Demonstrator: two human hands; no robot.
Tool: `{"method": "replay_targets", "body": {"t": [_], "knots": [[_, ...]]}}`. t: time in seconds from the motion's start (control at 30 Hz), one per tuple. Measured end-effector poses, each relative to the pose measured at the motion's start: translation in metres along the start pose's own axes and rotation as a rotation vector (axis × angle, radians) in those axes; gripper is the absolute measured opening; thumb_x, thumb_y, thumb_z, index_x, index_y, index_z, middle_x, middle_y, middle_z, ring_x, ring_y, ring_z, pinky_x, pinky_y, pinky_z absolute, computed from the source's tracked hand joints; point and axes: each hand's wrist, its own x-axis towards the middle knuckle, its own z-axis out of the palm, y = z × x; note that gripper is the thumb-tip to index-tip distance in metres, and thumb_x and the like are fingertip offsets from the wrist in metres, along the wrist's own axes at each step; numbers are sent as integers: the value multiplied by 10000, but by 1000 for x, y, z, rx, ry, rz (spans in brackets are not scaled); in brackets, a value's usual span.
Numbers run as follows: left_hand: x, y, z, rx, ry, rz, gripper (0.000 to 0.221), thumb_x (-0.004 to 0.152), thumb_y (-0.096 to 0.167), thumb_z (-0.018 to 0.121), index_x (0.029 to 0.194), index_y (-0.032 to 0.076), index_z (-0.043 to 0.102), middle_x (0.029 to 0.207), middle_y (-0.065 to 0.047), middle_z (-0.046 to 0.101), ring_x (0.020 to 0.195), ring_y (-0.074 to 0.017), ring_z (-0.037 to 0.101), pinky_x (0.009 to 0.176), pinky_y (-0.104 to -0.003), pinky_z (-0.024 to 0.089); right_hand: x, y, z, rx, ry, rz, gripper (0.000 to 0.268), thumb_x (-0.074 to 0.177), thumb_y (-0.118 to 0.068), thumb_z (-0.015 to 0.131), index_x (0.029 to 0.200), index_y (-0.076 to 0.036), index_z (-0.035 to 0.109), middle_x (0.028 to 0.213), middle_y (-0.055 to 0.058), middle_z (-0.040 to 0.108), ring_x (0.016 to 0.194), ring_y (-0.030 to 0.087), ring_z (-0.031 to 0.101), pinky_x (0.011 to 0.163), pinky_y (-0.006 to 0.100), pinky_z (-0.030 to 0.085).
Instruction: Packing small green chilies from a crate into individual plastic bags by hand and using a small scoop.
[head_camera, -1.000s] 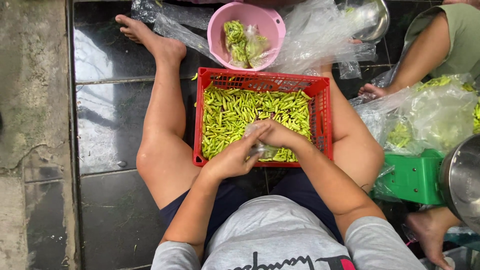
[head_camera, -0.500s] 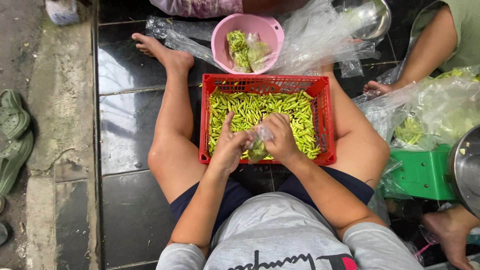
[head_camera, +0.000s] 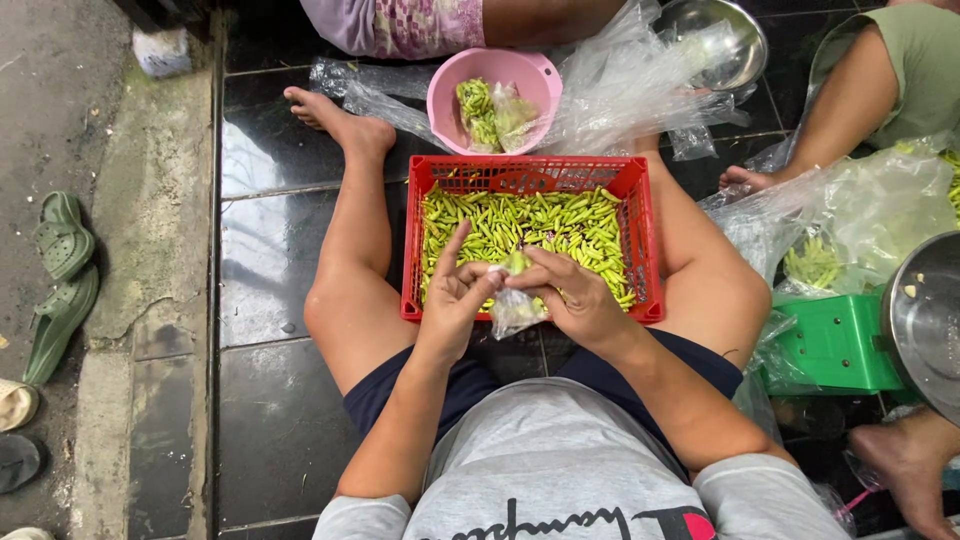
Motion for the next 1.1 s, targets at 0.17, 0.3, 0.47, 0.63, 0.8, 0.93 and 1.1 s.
{"method": "replay_targets", "body": {"t": [0.17,0.3,0.47,0.63,0.8,0.93,1.1], "knots": [[-8,13,9,122,-107,77,756,940,-70,654,1604,93,332,1002,-177,745,928,-177,709,878,-299,574,-9,7,2,-97,107,-23,647,789,-25,830,1383,-27,571,922,12,770,1038,233,626,1028,388,448],[-12,45,25,314,-191,172,666,907,-57,681,1525,47,454,993,-202,754,908,-237,735,798,-320,598,-10,13,0,-46,-59,77,586,891,-130,760,1415,-41,512,1218,102,719,1225,315,592,1158,568,299],[-14,38,30,597,-97,399,481,844,-31,766,1314,44,698,954,-161,755,850,-263,706,715,-311,618,-4,11,1,-187,-14,78,202,852,-103,805,1036,-110,723,943,36,777,975,248,687,1152,596,268],[-23,27,40,656,84,479,335,827,24,822,1146,121,798,990,-57,763,836,-176,686,728,-278,574,-9,10,5,-235,37,173,144,833,-76,815,916,-134,712,831,29,738,908,245,660,1140,610,308],[-25,21,41,588,65,528,258,830,-13,796,1071,80,810,948,-100,754,847,-231,710,725,-314,600,-20,12,13,-247,87,177,206,794,-26,804,899,-114,650,835,39,688,862,257,660,1123,593,355],[-24,15,38,163,81,2,426,940,-15,650,1362,-51,602,987,-139,665,879,-167,626,800,-310,568,-22,19,10,-160,88,185,219,793,-19,800,914,-114,644,868,41,688,890,277,673,1110,563,385],[-17,10,29,51,26,-71,484,878,-88,690,1352,-37,605,900,-93,683,759,-98,671,712,-238,583,-27,29,-1,62,-27,290,136,847,-4,743,939,-77,675,954,93,740,970,320,708,1020,529,478]]}}
